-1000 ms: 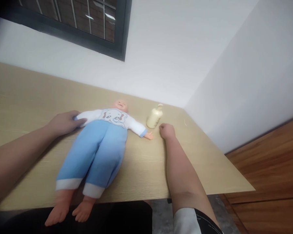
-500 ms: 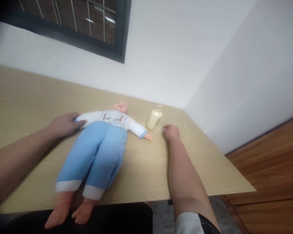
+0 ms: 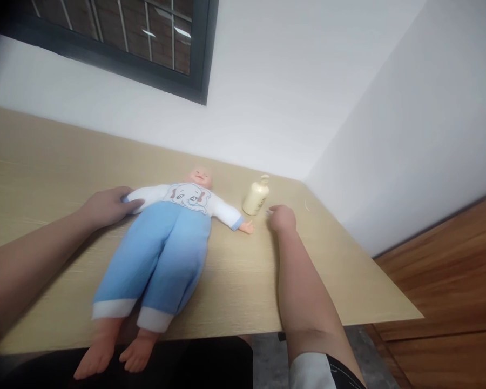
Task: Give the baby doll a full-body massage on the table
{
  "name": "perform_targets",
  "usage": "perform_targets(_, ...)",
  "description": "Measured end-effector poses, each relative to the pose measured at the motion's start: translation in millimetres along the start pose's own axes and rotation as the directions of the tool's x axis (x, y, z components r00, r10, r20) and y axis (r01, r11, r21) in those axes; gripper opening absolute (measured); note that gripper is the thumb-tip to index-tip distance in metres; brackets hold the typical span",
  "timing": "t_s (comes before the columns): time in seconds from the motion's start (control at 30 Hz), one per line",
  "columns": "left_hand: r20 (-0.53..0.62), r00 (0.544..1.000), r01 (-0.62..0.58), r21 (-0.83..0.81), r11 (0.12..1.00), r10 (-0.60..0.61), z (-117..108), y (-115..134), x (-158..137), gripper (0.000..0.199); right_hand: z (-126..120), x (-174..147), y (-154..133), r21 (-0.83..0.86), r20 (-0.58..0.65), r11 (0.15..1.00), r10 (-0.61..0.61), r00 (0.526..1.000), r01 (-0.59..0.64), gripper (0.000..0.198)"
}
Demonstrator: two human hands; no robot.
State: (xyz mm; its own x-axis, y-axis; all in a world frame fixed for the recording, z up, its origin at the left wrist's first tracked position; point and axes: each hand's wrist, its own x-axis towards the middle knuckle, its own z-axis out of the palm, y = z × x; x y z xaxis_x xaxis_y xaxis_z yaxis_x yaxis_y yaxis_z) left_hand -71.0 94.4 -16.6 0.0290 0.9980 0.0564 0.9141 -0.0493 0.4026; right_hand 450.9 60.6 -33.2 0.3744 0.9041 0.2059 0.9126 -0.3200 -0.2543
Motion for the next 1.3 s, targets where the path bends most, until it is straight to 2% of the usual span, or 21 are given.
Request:
perform_targets(0.2, 0.006, 1.0, 0.001, -0.023, 1.0, -0.001, 1.6, -2.1, 1.2, 0.053, 0.6, -0.7, -2.7, -0.021, 0.089, 1.0, -0.001, 0.996, 0.002, 0.042)
perform_targets(0.33, 0.006, 1.0, -0.003, -0.02, 1.0, 0.003, 1.6, -3.1, 1.8, 0.052, 0.9, -0.7, -2.6, -0.019, 0.06, 1.0, 0.005, 0.998, -0.004, 0.052)
perform_targets(0.47, 0.003, 1.0, 0.001, -0.024, 1.0, -0.001, 1.6, -3.3, 2.1, 0.053, 1.7, -0.7, -2.1, -0.015, 0.071, 1.0, -0.021, 0.997, 0.022, 0.041)
perform_targets(0.63, 0.003, 1.0, -0.005, -0.021, 1.0, 0.005, 1.8, -3.7, 2.0, 0.054, 3.1, 0.4, -1.8, -0.014, 0.025, 0.999, -0.035, 0.999, 0.036, 0.056)
perform_targets(0.77, -0.003, 1.0, -0.001, -0.017, 1.0, 0.001, 2.6, -4.4, 2.7, 0.052, 4.8, 1.2, -0.1, -0.021, 0.052, 0.999, -0.037, 0.998, 0.038, 0.043)
perform_targets(0.97, 0.011, 1.0, 0.004, -0.012, 1.0, -0.004, 1.1, -2.4, 1.4, 0.051, 5.1, 1.6, 1.1, -0.021, 0.021, 0.999, -0.045, 0.999, 0.045, 0.056)
perform_targets(1.1, 0.003, 1.0, 0.003, -0.021, 1.0, -0.003, -0.3, -0.6, -1.1, 0.05, 7.8, 1.9, -1.0, -0.008, 0.063, 0.996, -0.088, 0.994, 0.088, 0.052)
perform_targets(1.3, -0.018, 1.0, -0.01, -0.043, 0.999, 0.009, 1.8, -2.2, -0.2, 0.05, 10.2, 1.5, 0.6, 0.04, 0.058, 0.997, -0.062, 0.996, 0.059, 0.048)
